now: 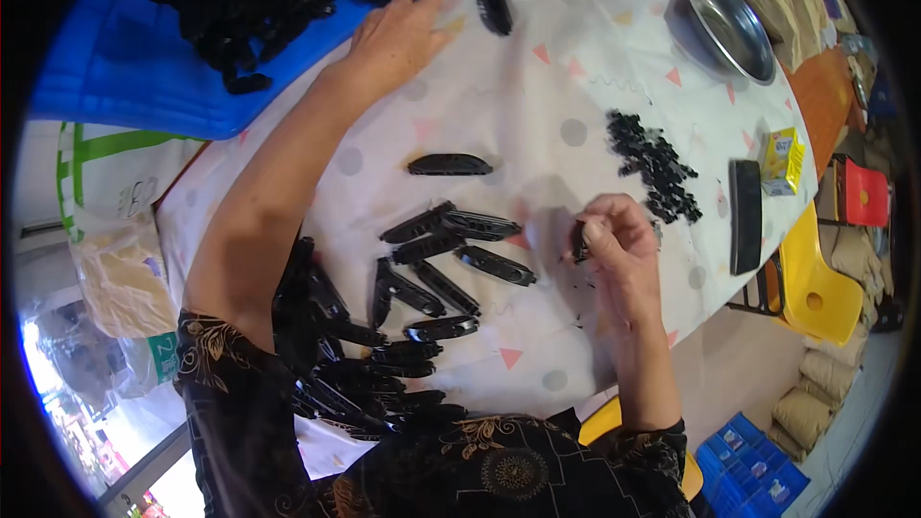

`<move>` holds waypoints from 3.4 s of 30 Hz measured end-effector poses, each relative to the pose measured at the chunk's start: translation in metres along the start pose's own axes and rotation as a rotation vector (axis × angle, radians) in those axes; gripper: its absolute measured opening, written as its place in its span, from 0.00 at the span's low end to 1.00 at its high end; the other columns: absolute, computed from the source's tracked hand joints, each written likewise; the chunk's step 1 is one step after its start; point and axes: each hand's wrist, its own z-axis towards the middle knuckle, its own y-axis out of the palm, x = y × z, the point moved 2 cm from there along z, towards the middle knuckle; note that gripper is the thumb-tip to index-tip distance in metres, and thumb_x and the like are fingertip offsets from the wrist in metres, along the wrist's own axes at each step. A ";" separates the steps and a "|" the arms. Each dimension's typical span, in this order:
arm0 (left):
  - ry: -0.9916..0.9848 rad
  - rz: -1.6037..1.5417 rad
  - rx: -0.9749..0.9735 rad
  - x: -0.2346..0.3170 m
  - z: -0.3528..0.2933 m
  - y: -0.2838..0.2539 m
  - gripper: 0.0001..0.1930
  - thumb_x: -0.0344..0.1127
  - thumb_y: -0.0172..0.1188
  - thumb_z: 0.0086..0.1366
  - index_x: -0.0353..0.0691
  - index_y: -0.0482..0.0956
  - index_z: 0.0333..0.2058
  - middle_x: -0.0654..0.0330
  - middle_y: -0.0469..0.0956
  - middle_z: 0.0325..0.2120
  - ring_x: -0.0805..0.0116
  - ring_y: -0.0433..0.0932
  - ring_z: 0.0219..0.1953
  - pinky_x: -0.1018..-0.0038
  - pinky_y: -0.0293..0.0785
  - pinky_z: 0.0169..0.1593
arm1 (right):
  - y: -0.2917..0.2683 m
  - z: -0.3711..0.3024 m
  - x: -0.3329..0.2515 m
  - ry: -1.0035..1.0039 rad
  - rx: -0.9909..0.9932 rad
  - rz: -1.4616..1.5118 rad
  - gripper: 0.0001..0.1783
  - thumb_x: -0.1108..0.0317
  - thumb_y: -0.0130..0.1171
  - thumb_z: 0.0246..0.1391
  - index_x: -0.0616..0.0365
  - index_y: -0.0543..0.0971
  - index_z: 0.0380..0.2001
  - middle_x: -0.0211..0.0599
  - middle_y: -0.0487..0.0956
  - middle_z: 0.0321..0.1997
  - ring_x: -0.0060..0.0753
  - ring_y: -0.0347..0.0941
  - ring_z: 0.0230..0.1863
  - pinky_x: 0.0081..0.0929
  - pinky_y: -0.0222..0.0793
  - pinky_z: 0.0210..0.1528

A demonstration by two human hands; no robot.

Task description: Assembling small plastic components by inserting pins or internal parts into housings.

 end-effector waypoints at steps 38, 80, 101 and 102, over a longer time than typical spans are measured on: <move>-0.435 -1.671 -0.371 0.158 -0.203 -0.025 0.13 0.27 0.38 0.70 0.37 0.61 0.52 0.55 0.73 0.47 0.73 0.75 0.43 0.74 0.72 0.47 | 0.007 -0.049 0.023 0.123 -0.076 0.490 0.04 0.76 0.57 0.56 0.61 0.73 0.34 0.47 0.73 0.54 0.28 0.76 0.45 0.24 0.75 0.48; -0.212 -1.505 -0.295 0.162 -0.184 -0.009 0.34 0.17 0.50 0.63 0.39 0.45 0.64 0.55 0.67 0.49 0.69 0.71 0.51 0.72 0.68 0.55 | 0.032 -0.029 0.015 0.047 -0.171 0.397 0.19 0.75 0.61 0.53 0.62 0.71 0.49 0.34 0.78 0.45 0.24 0.74 0.46 0.24 0.70 0.51; -0.145 -0.232 0.023 0.046 0.044 0.019 0.25 0.50 0.60 0.57 0.39 0.75 0.46 0.51 0.80 0.30 0.58 0.79 0.34 0.67 0.73 0.40 | -0.027 0.000 -0.019 -0.567 0.360 -1.634 0.10 0.67 0.65 0.42 0.56 0.74 0.26 0.34 0.72 0.29 0.39 0.66 0.30 0.35 0.59 0.36; -0.163 -0.174 0.061 0.025 0.063 0.031 0.26 0.52 0.61 0.55 0.37 0.74 0.46 0.50 0.80 0.31 0.56 0.79 0.34 0.66 0.73 0.40 | -0.019 0.000 -0.021 -0.597 0.340 -1.631 0.10 0.71 0.65 0.41 0.57 0.74 0.27 0.34 0.72 0.29 0.39 0.67 0.31 0.34 0.61 0.35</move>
